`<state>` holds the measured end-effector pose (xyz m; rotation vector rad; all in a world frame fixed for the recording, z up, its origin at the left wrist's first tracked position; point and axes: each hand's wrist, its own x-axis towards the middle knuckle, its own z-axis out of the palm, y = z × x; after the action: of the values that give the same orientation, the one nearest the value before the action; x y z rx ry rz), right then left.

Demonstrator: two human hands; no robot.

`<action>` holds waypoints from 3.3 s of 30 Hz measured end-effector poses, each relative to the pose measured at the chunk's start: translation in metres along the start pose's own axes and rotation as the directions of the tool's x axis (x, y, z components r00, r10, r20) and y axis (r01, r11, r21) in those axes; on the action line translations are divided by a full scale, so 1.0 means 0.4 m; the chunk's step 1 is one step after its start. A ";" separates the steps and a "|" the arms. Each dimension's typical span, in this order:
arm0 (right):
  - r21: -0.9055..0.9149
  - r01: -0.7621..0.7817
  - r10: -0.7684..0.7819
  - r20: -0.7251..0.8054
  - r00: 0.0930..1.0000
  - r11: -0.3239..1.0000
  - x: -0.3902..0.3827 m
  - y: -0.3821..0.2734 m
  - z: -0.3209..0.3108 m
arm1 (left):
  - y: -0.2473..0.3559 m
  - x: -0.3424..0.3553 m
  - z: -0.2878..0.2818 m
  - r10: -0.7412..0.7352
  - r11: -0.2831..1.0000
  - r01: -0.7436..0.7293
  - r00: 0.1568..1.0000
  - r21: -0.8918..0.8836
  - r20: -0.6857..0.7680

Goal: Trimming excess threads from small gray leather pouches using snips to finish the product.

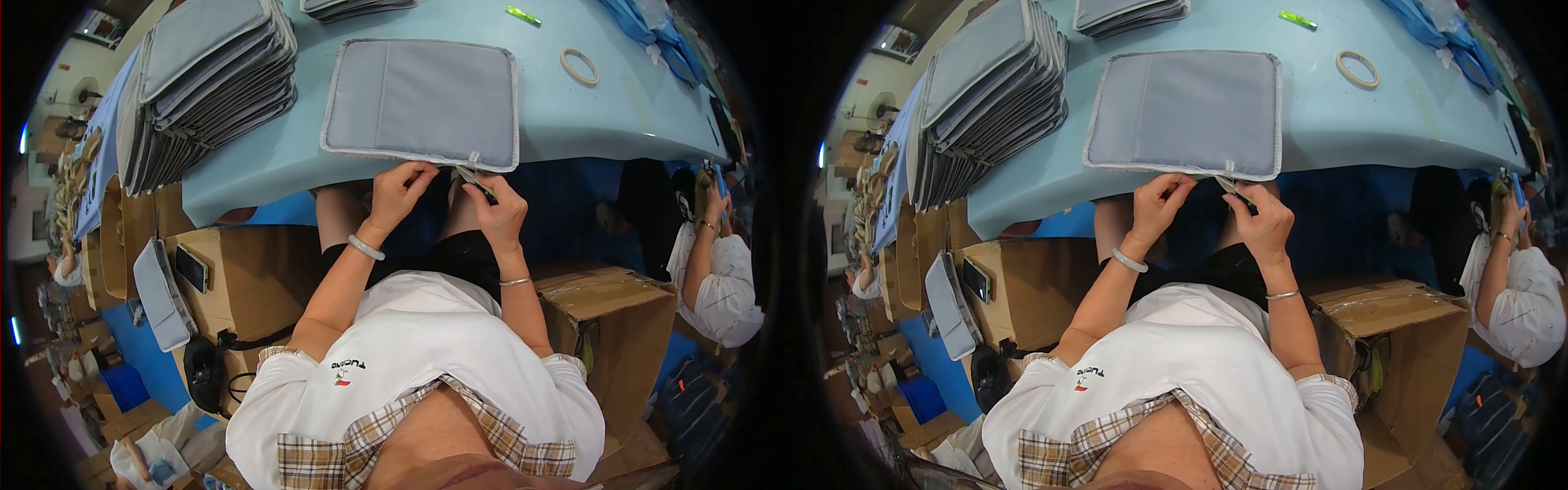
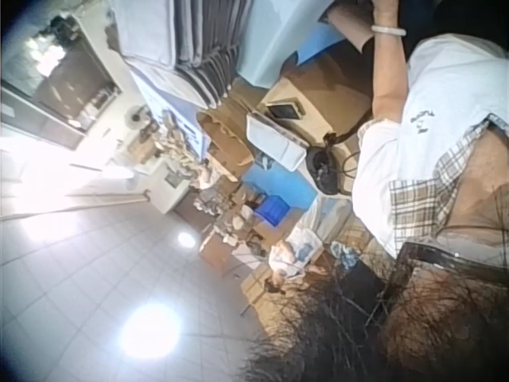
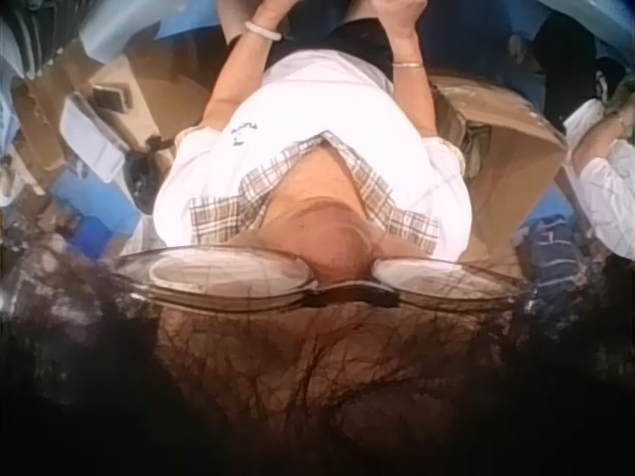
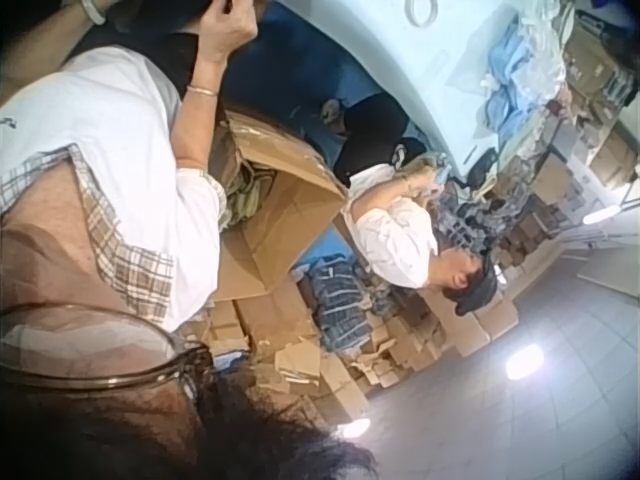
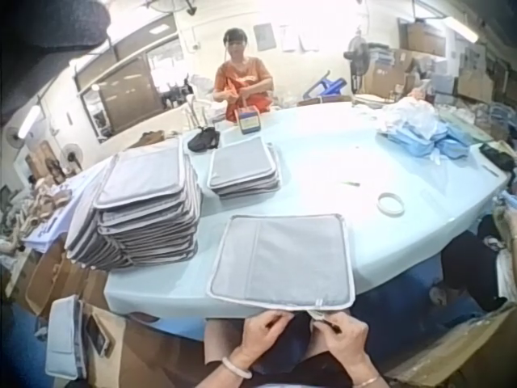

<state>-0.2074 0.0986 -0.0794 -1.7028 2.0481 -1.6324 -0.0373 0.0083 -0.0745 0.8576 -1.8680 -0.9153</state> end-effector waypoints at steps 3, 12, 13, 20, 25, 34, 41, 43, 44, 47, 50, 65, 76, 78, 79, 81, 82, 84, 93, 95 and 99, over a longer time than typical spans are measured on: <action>0.088 -0.103 0.096 0.079 0.992 0.991 -0.006 -0.014 -0.006 | -0.024 -0.019 -0.004 0.023 1.000 -0.022 0.997 0.020 -0.069; 0.124 -0.209 0.184 0.182 0.966 0.970 -0.002 -0.044 0.021 | -0.056 -0.030 0.004 0.009 1.000 -0.009 0.992 0.003 -0.123; 0.124 -0.207 0.182 0.183 0.966 0.970 0.001 -0.050 0.023 | -0.058 -0.031 0.008 0.005 0.999 -0.010 0.989 -0.034 -0.149; 0.034 -0.112 0.106 0.149 0.983 0.993 0.009 -0.056 0.041 | -0.060 -0.028 0.012 0.019 1.000 -0.022 0.989 -0.022 -0.145; 0.002 -0.056 0.055 0.136 0.989 0.998 0.015 -0.057 0.039 | -0.067 -0.028 0.014 0.033 0.999 -0.034 0.988 -0.002 -0.152; -0.009 -0.095 0.095 0.174 0.980 0.995 0.024 -0.066 0.029 | -0.065 -0.029 0.015 0.033 0.999 -0.035 0.988 -0.015 -0.150; -0.020 -0.078 0.080 0.176 0.981 0.997 0.024 -0.063 0.031 | -0.060 -0.027 0.011 0.020 1.000 -0.023 0.990 -0.019 -0.137; -0.027 -0.070 0.074 0.174 0.982 0.997 0.023 -0.063 0.032 | -0.061 -0.028 0.011 0.028 0.999 -0.031 0.989 -0.018 -0.143; -0.017 -0.073 0.075 0.173 0.982 0.997 0.023 -0.064 0.032 | -0.061 -0.028 0.010 0.028 0.999 -0.031 0.989 -0.019 -0.143; 0.005 -0.087 0.085 0.177 0.981 0.996 0.020 -0.062 0.027 | -0.064 -0.029 0.005 0.041 0.999 -0.040 0.991 0.009 -0.126; 0.044 -0.118 0.109 0.173 0.979 0.992 0.009 -0.051 0.013 | -0.076 -0.043 -0.007 0.020 0.999 -0.017 0.997 0.035 -0.080; 0.166 -0.174 0.180 -0.019 0.983 0.971 0.031 -0.044 -0.085 | 0.046 0.000 0.032 0.172 0.983 -0.174 0.985 0.058 0.034; 0.126 -0.142 0.137 0.045 0.990 0.982 0.074 -0.042 -0.059 | 0.056 0.040 0.015 0.099 0.981 -0.086 0.993 0.171 -0.065; 0.253 -0.289 0.278 0.079 0.957 0.923 0.076 -0.050 -0.069 | 0.054 0.045 0.006 0.103 0.981 -0.089 0.992 0.173 -0.069; 0.422 -0.331 0.337 0.063 0.939 0.844 0.077 -0.048 -0.076 | 0.053 0.048 0.002 0.105 0.980 -0.091 0.992 0.175 -0.074; 0.595 -0.398 0.433 0.092 0.897 0.699 0.079 -0.036 -0.101 | 0.046 0.054 -0.007 0.113 0.981 -0.096 0.989 0.169 -0.097; 0.661 -0.418 0.472 0.109 0.875 0.623 0.075 -0.031 -0.119 | 0.043 0.057 -0.012 0.120 0.982 -0.100 0.986 0.162 -0.117; 0.742 -0.394 0.517 0.075 0.852 0.542 0.068 -0.010 -0.139 | 0.041 0.062 -0.022 0.106 0.984 -0.087 0.987 0.153 -0.124; 0.602 -0.523 0.592 0.101 0.800 0.604 -0.019 0.091 -0.248 | 0.028 0.066 -0.049 0.091 0.983 -0.066 0.987 0.174 -0.136; 0.473 -0.573 0.476 0.319 0.820 0.670 -0.032 0.086 -0.258 | 0.028 0.047 -0.043 0.056 0.983 -0.032 0.990 0.181 -0.129; 0.328 -0.625 0.385 0.563 0.732 0.708 -0.038 0.050 -0.252 | 0.047 -0.017 0.007 -0.266 0.936 0.262 0.964 -0.236 0.015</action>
<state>-0.2740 0.1749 -0.0560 -1.0442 1.4932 -1.2524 -0.0408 0.0238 -0.0621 0.9787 -1.6109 -1.2641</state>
